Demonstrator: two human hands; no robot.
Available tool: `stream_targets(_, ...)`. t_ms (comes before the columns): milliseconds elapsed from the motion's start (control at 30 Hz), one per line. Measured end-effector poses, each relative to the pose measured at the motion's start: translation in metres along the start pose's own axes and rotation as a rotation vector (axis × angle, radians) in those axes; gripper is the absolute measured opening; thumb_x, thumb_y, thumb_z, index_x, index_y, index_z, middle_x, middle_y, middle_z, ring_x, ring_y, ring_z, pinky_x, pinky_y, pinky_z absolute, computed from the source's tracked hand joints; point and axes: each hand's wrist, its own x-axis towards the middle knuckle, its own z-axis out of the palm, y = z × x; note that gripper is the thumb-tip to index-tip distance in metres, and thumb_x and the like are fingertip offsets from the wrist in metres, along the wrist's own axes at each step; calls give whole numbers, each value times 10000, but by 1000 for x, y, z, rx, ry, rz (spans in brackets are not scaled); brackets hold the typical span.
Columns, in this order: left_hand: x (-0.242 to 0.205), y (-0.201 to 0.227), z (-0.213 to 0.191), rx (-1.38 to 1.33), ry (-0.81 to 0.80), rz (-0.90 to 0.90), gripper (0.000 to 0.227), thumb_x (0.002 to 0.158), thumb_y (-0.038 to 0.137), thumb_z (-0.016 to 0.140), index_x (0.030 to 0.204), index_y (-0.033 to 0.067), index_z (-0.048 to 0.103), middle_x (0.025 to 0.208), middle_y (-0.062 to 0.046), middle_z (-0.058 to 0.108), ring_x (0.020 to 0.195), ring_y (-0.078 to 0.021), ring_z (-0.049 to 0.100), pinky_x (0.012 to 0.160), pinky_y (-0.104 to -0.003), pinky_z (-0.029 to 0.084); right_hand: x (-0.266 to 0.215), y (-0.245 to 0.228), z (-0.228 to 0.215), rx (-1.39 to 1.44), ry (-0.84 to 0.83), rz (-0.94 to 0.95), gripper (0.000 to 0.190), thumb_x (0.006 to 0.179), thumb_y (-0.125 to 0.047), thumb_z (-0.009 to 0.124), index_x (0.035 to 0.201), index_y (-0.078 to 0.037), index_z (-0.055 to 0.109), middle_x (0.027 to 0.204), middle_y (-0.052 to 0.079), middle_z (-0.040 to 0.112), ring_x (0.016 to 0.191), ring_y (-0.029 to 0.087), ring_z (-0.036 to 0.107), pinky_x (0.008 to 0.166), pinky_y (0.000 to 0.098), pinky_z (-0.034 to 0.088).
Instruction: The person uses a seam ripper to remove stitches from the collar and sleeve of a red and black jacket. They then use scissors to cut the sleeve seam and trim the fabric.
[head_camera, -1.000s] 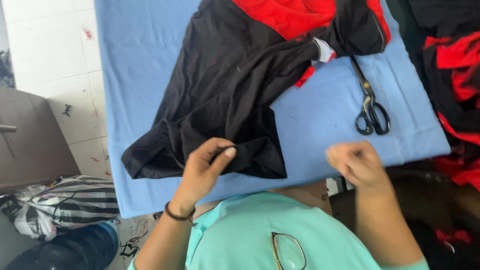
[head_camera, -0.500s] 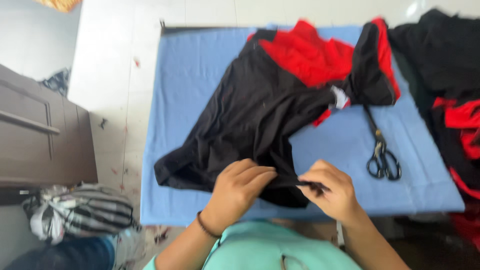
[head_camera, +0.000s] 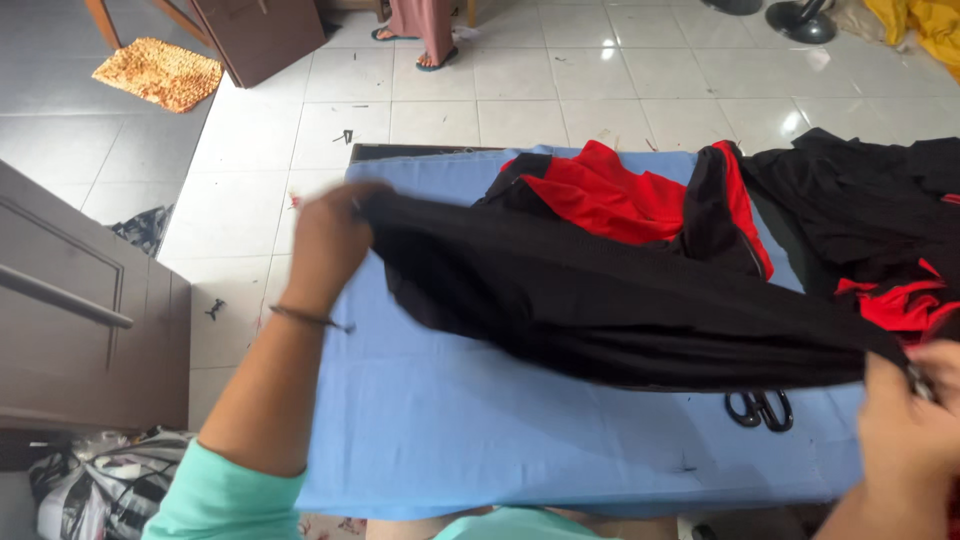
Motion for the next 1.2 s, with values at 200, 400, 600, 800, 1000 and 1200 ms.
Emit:
stream_targets(200,54,-8,-37,-572,279,-302,628,654,-118,347,1052,139,759,955,-37,742,675,-238,704,462,-319,637,-61,-51,1,205,-205,-118,236,758,-79,826,977,-49,743,1026,129,734,862,169,689,808,259,509)
stream_targets(400,-66,-9,23,90,-300,-380,968,743,120,915,1583,115,435,1590,-295,216,1393,-577,302,1053,-717,438,-144,-153,98,468,-664,-92,282,745,-28,812,996,-156,813,856,60,794,782,291,760,712,406,608)
stream_targets(600,-200,147,56,-1219,-707,-823,437,968,310,626,1115,-100,663,932,-327,759,750,-392,781,705,-488,659,-148,-158,88,478,-595,251,226,754,-29,816,941,-155,833,571,25,679,501,183,643,554,290,558)
stream_targets(800,-228,195,130,-1565,-347,-1030,335,913,146,755,1136,-93,680,975,-215,725,836,-296,739,777,-504,661,-127,-136,80,592,-828,303,465,654,-173,969,1080,-110,793,705,72,705,563,170,677,517,295,552)
stream_targets(1000,-224,193,139,-1654,-302,-908,25,977,72,633,957,66,646,886,-55,703,853,-186,690,812,-385,606,-78,-18,66,96,-414,101,330,1029,-155,649,1306,23,662,1022,134,640,885,260,556,881,386,485)
stream_targets(1200,-224,201,133,-1596,-273,-990,89,960,131,681,942,76,612,676,35,455,698,-88,537,751,-301,593,-53,77,56,-328,-382,319,414,1010,-241,713,1368,-40,657,1167,157,587,1160,388,534,1018,509,434)
